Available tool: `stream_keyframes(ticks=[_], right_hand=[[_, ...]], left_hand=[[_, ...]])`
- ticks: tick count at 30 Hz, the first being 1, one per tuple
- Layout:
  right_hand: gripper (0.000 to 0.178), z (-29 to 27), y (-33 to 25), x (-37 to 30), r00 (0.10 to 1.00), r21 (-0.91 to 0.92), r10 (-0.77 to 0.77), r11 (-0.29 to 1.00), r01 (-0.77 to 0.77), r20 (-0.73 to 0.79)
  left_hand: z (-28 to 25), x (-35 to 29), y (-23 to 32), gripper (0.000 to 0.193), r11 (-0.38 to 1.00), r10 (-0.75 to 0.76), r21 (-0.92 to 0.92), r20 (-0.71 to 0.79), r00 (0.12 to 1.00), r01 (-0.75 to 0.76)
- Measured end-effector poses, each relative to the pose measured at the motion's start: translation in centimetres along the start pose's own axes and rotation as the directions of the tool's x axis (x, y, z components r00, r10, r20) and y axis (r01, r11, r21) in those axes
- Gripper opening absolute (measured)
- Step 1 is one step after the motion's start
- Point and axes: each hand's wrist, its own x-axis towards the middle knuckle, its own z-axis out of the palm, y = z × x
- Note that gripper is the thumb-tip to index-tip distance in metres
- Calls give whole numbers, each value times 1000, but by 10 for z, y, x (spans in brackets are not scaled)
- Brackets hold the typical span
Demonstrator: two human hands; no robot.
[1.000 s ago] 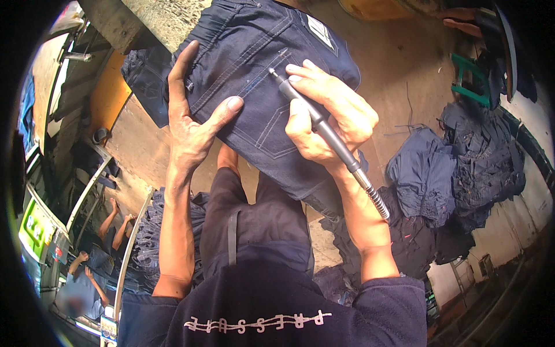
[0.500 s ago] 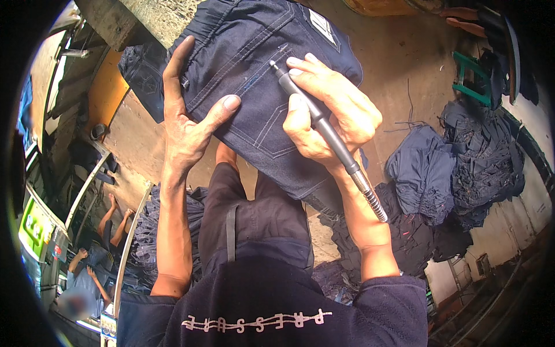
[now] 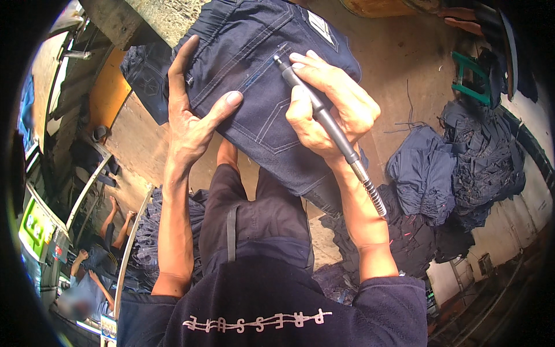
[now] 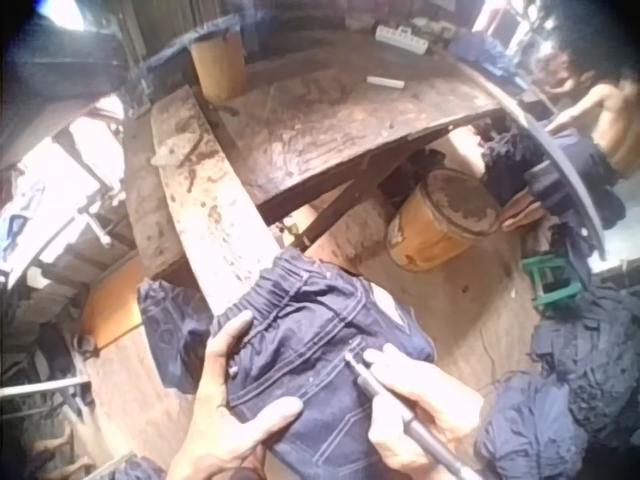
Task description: The person uses a handheld rotary tool to distress the fabric of dark denim jeans, focusing on the pockets and seams. They then fold the jeans and place them on a pile with other finished garments.
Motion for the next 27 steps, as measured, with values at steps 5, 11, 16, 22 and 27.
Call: stream_keyframes(ticks=[5,11,16,22,27], right_hand=[[28,-1,0,-2,998,31,-46,998,45,33],[31,-11,-13,-25,939,56,236,972,-230,-248],[30,-52,-74,-88,769,109,352,930,-350,-534],[47,-71,-104,-139,767,-99,318,892,-441,-557],[18,-59,-57,-145,712,4,330,909,-417,-619]], left_hand=[[0,0,-2,103,998,9,-64,1,1000,-9],[-6,-5,4,113,981,76,181,-42,996,-67],[-25,16,29,104,649,325,747,-106,940,-140],[-33,75,47,75,564,243,787,133,961,-252],[-25,35,74,46,918,-30,387,298,954,-92]])
